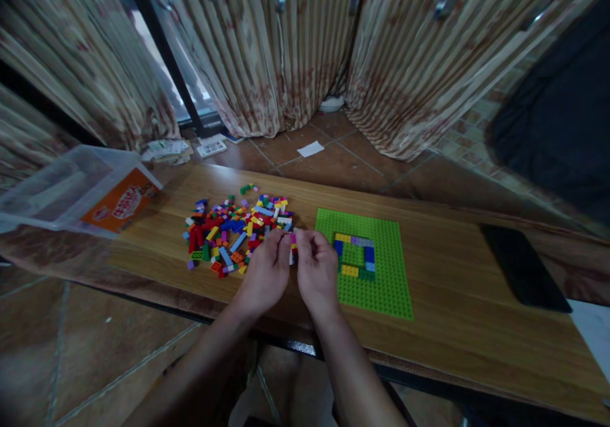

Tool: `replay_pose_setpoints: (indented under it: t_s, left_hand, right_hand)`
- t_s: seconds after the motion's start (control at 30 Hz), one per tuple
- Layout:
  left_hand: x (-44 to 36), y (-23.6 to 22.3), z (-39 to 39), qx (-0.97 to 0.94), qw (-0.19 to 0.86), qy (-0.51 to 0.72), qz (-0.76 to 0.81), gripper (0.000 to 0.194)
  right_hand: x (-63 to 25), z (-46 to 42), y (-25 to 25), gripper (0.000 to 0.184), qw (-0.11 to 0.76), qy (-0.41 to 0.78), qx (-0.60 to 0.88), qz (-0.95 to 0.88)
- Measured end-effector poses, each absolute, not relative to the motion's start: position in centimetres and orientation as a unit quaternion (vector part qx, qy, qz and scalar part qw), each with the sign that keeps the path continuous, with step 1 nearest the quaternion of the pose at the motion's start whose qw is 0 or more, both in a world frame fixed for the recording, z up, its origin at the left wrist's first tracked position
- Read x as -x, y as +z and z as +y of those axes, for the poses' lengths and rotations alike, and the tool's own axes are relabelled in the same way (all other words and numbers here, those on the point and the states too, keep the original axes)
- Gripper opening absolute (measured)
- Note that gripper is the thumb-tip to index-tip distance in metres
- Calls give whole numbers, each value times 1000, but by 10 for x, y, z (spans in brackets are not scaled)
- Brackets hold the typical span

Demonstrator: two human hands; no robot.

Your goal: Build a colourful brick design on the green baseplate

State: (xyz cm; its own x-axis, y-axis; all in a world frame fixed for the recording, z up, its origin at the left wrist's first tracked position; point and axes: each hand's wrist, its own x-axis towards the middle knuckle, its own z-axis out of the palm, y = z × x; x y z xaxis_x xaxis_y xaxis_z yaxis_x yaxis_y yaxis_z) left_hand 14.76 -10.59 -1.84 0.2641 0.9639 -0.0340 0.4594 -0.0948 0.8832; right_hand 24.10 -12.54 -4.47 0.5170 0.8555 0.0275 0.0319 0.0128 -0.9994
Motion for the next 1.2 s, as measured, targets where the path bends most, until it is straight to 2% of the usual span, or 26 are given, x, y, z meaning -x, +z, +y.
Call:
replay_pose_setpoints:
  t_s: [0.13, 0.27, 0.4, 0.5, 0.67, 0.83, 1.2]
  left_hand:
    - [-149, -22, -104, -663, 449, 333, 497, 20]
    - [-147, -30, -101, -647, 474, 356, 480, 22]
    - [-141, -31, -94, -596, 508, 391, 483, 24]
    - [-133, -25, -87, -518, 531, 423, 519, 24]
    - [-123, -17, -80, -415, 602, 440, 521, 27]
    - [-123, -18, -80, -396, 632, 454, 487, 31]
    - [-114, -15, -75, -417, 605, 472, 487, 30]
  right_hand:
    - [-241, -124, -48, 33, 631, 331, 606, -354]
    - [-236, -121, -49, 36, 654, 383, 579, -303]
    - [-233, -119, -50, 40, 637, 417, 592, -264]
    - [-235, -120, -53, 38, 585, 367, 649, -320]
    - [-236, -120, -53, 29, 421, 215, 723, -504]
    - [-228, -114, -48, 23, 337, 194, 734, -556]
    - [-242, -117, -49, 35, 390, 232, 710, -539]
